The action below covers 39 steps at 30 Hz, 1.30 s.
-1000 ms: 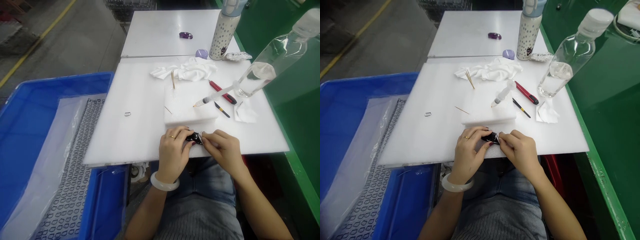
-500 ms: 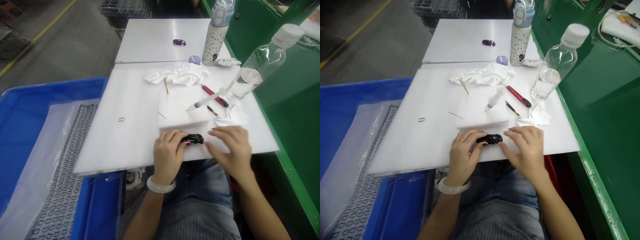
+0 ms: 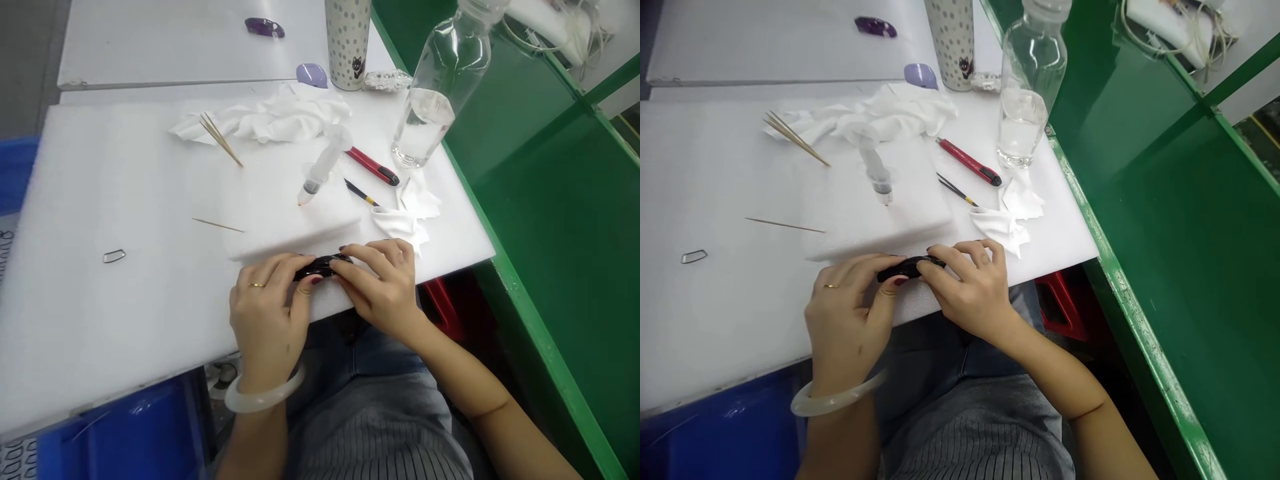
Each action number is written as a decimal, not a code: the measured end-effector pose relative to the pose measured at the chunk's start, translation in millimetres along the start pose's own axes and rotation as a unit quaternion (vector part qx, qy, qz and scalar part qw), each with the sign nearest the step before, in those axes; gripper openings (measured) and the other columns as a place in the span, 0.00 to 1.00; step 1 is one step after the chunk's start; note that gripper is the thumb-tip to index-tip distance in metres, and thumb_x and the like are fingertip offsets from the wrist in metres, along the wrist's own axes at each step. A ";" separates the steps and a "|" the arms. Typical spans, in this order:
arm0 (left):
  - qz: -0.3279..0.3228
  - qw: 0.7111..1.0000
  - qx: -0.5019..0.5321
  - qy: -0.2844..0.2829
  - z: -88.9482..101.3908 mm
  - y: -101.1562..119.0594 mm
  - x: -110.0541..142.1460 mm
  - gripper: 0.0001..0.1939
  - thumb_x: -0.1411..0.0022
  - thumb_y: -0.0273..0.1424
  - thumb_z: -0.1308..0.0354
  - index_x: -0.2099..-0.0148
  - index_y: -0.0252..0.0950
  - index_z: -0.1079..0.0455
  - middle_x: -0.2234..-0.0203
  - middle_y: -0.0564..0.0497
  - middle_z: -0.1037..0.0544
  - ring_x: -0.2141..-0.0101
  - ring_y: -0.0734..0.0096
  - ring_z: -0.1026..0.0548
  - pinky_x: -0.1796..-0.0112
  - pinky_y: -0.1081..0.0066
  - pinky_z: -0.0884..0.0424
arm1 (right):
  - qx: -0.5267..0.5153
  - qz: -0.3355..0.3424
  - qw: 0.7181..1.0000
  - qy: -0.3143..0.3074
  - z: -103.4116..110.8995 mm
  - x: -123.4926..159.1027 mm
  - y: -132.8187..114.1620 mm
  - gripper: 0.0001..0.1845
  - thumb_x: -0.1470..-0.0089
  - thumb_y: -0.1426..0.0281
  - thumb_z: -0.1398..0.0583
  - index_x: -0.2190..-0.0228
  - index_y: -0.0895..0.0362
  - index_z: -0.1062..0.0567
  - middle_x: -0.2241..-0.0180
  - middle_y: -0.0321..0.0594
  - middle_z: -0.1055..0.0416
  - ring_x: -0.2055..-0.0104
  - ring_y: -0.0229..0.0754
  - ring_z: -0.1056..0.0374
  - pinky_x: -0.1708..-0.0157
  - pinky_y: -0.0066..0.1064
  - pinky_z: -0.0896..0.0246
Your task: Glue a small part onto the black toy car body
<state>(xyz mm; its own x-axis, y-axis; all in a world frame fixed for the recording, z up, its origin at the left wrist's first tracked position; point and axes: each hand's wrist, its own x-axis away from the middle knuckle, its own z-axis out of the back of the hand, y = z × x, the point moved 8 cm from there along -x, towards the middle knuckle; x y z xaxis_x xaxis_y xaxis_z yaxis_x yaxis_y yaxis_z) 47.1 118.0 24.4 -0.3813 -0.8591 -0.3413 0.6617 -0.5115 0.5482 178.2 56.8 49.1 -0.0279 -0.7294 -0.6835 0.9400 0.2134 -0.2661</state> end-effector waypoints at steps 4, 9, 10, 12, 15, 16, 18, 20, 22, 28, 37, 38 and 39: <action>-0.011 1.000 -0.001 0.004 0.6 0.7 3.2 0.07 0.31 0.33 0.45 0.53 0.41 0.27 0.57 0.46 0.21 0.55 0.49 0.26 0.54 0.50 0.32 | -0.064 -0.019 0.995 -0.068 -7.4 0.5 3.5 0.07 0.37 0.70 0.42 0.64 0.52 0.23 0.58 0.35 0.21 0.57 0.42 0.30 0.53 0.38 0.41; -0.039 0.999 -0.003 0.012 3.6 4.3 10.0 0.08 0.33 0.30 0.42 0.52 0.41 0.29 0.55 0.45 0.22 0.54 0.49 0.25 0.53 0.50 0.30 | -0.135 -0.030 0.976 -0.169 -24.5 -1.3 3.2 0.09 0.37 0.71 0.43 0.57 0.59 0.26 0.57 0.44 0.22 0.55 0.46 0.30 0.54 0.38 0.35; -0.041 0.999 -0.002 0.013 4.3 4.7 10.8 0.09 0.33 0.30 0.41 0.51 0.41 0.29 0.54 0.45 0.22 0.53 0.49 0.25 0.53 0.50 0.30 | -0.131 -0.034 0.975 -0.176 -25.4 -2.3 2.5 0.09 0.37 0.71 0.43 0.55 0.59 0.27 0.58 0.44 0.22 0.56 0.46 0.31 0.55 0.38 0.35; -0.041 0.999 0.004 0.012 5.3 4.8 11.8 0.13 0.34 0.31 0.40 0.47 0.40 0.30 0.52 0.43 0.23 0.51 0.49 0.26 0.51 0.51 0.30 | -0.124 -0.043 0.975 -0.178 -19.6 -2.7 1.4 0.10 0.37 0.72 0.43 0.54 0.59 0.28 0.60 0.43 0.22 0.58 0.46 0.31 0.58 0.39 0.34; -0.038 0.999 0.013 0.019 6.9 4.1 13.0 0.19 0.34 0.32 0.40 0.43 0.38 0.33 0.50 0.42 0.24 0.49 0.51 0.27 0.48 0.54 0.30 | -0.107 -0.077 0.981 -0.145 19.7 9.6 13.5 0.11 0.40 0.72 0.39 0.54 0.57 0.28 0.60 0.43 0.22 0.59 0.46 0.29 0.58 0.40 0.32; -0.043 0.999 0.014 0.026 7.6 4.6 13.6 0.19 0.34 0.32 0.40 0.43 0.37 0.33 0.50 0.42 0.24 0.49 0.52 0.26 0.49 0.55 0.29 | -0.084 -0.108 0.983 -0.120 42.3 19.9 27.5 0.13 0.42 0.71 0.37 0.54 0.55 0.27 0.59 0.43 0.22 0.57 0.47 0.28 0.57 0.41 0.31; -0.057 0.998 0.002 0.035 7.0 6.4 15.1 0.16 0.35 0.31 0.39 0.45 0.37 0.31 0.53 0.42 0.22 0.52 0.51 0.25 0.51 0.55 0.28 | 0.047 -0.226 0.972 -0.044 102.7 55.1 77.1 0.17 0.47 0.69 0.32 0.54 0.52 0.25 0.58 0.46 0.23 0.57 0.51 0.26 0.58 0.44 0.30; -0.075 0.996 -0.026 0.040 4.6 9.4 16.7 0.12 0.35 0.31 0.39 0.49 0.37 0.29 0.56 0.43 0.21 0.55 0.50 0.25 0.55 0.54 0.28 | 0.165 -0.328 0.929 0.048 172.4 105.6 134.4 0.21 0.53 0.67 0.28 0.56 0.52 0.22 0.60 0.49 0.22 0.61 0.54 0.24 0.64 0.45 0.31; -0.087 0.994 -0.053 0.046 2.5 12.0 18.0 0.10 0.37 0.31 0.38 0.52 0.37 0.28 0.56 0.43 0.21 0.56 0.49 0.24 0.58 0.54 0.28 | 0.247 -0.418 0.869 0.101 230.5 162.0 190.6 0.22 0.63 0.67 0.25 0.63 0.50 0.20 0.69 0.47 0.22 0.70 0.53 0.25 0.75 0.43 0.37; -0.107 0.990 -0.060 0.071 3.9 17.2 18.5 0.10 0.38 0.29 0.38 0.53 0.36 0.27 0.57 0.44 0.20 0.57 0.51 0.23 0.61 0.57 0.28 | 0.407 -0.393 0.823 0.048 260.5 206.8 219.1 0.13 0.61 0.65 0.27 0.69 0.48 0.20 0.78 0.49 0.27 0.78 0.56 0.32 0.79 0.47 0.51; -0.108 0.989 -0.055 0.080 4.2 18.0 20.1 0.09 0.34 0.26 0.43 0.51 0.36 0.29 0.56 0.46 0.22 0.55 0.56 0.25 0.55 0.57 0.28 | -0.002 -0.087 0.995 -0.041 41.1 150.9 67.2 0.09 0.42 0.72 0.42 0.63 0.52 0.22 0.65 0.44 0.23 0.64 0.54 0.24 0.65 0.48 0.26; -0.107 0.990 -0.048 0.081 4.9 17.6 20.8 0.09 0.34 0.26 0.43 0.51 0.36 0.29 0.55 0.46 0.22 0.54 0.57 0.25 0.54 0.57 0.28 | 0.019 -0.120 0.992 -0.031 31.5 158.9 88.3 0.08 0.41 0.69 0.43 0.64 0.54 0.22 0.67 0.45 0.23 0.66 0.53 0.24 0.69 0.45 0.26; -0.106 0.990 -0.041 0.083 5.6 17.4 21.5 0.09 0.34 0.26 0.44 0.52 0.36 0.29 0.55 0.46 0.22 0.54 0.57 0.25 0.54 0.57 0.28 | 0.069 -0.154 0.985 0.021 33.6 167.1 112.5 0.10 0.40 0.65 0.43 0.67 0.55 0.23 0.71 0.45 0.24 0.71 0.53 0.24 0.76 0.42 0.29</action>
<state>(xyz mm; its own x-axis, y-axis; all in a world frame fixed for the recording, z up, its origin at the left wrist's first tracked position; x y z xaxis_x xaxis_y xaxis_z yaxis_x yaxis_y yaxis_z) 46.8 90.5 30.9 -0.4108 -0.7139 -0.5672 0.6305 -0.6717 0.3888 290.7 -62.9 -72.2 -0.3303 -0.7172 -0.6137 0.9219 -0.1056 -0.3729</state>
